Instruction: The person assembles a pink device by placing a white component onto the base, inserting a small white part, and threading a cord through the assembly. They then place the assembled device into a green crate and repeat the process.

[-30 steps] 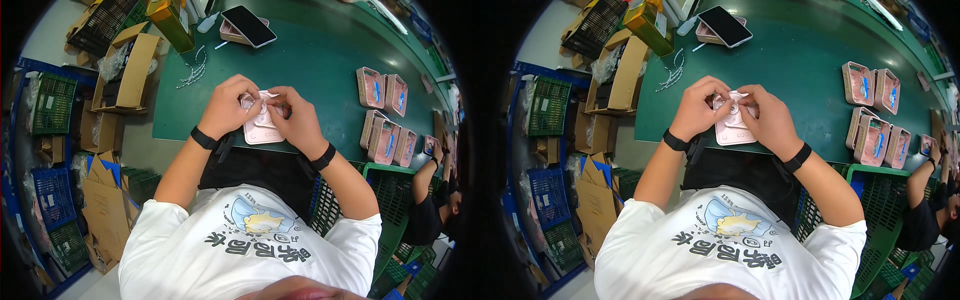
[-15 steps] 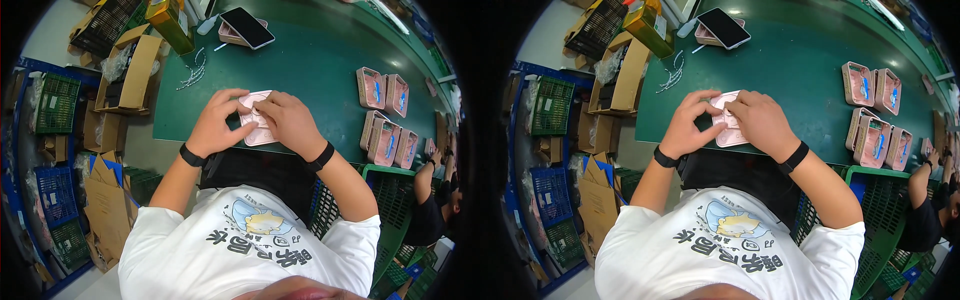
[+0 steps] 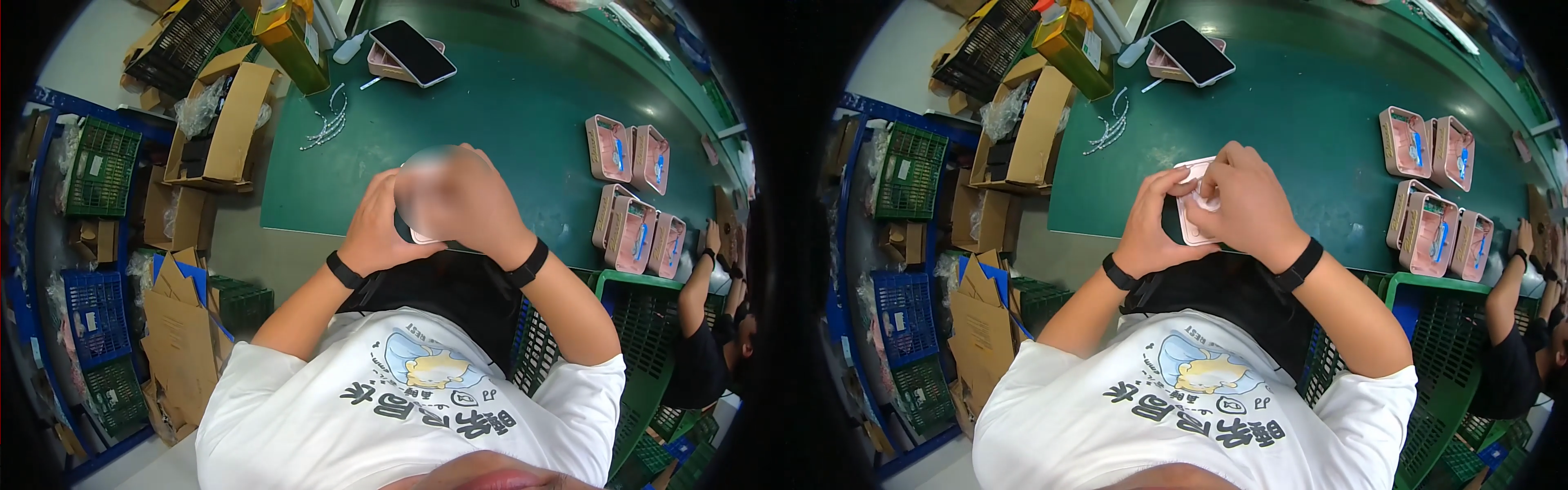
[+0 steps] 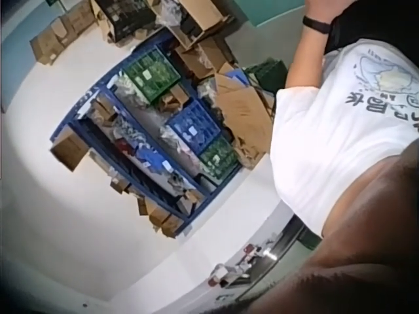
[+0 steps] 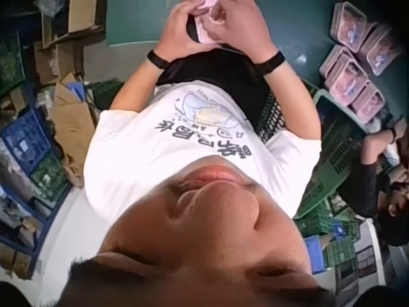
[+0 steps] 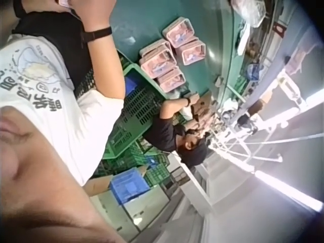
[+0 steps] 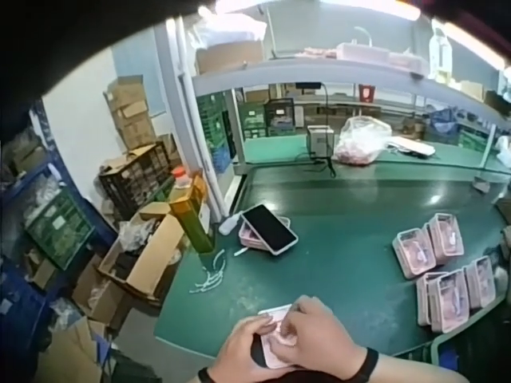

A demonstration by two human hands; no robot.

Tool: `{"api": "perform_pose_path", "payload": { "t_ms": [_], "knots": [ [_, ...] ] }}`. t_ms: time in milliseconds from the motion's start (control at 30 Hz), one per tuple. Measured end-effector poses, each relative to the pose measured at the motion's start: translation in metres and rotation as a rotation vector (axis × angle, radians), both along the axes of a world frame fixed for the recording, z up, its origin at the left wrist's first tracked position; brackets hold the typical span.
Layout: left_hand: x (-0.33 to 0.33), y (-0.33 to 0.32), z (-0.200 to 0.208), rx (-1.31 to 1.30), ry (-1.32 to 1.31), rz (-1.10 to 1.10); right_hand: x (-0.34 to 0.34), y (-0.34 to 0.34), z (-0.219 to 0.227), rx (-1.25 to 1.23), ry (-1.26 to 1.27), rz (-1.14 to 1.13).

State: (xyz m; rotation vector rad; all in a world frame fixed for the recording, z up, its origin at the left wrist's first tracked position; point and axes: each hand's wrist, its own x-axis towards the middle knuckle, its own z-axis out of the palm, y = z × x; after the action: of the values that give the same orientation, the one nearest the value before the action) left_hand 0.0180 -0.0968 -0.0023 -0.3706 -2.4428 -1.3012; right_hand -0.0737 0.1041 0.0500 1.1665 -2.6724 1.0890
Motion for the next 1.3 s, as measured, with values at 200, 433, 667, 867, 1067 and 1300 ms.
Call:
{"api": "perform_pose_path", "payload": {
  "t_ms": [200,433,667,867,1067,1300],
  "knots": [
    [0.001,0.0,0.004,-0.094,0.091,0.019,0.02,-0.014,-0.005,0.003,0.003,-0.097],
    [0.003,-0.01,0.005,-0.094,0.063,-0.037,-0.001,0.005,0.002,0.021,-0.015,-0.106],
    [-0.002,-0.017,0.019,-0.264,0.125,-0.089,-0.024,0.031,-0.003,-0.101,-0.058,0.126],
    [-0.014,-0.025,0.024,-0.32,0.164,-0.173,-0.024,0.022,-0.008,-0.111,-0.171,0.073],
    [-0.021,-0.025,0.035,-0.48,0.157,-0.217,-0.028,0.023,-0.01,-0.094,-0.135,0.098],
    [-0.019,-0.026,0.034,-0.466,0.127,-0.233,-0.037,0.026,-0.014,-0.158,-0.219,0.156]
  ]
}}
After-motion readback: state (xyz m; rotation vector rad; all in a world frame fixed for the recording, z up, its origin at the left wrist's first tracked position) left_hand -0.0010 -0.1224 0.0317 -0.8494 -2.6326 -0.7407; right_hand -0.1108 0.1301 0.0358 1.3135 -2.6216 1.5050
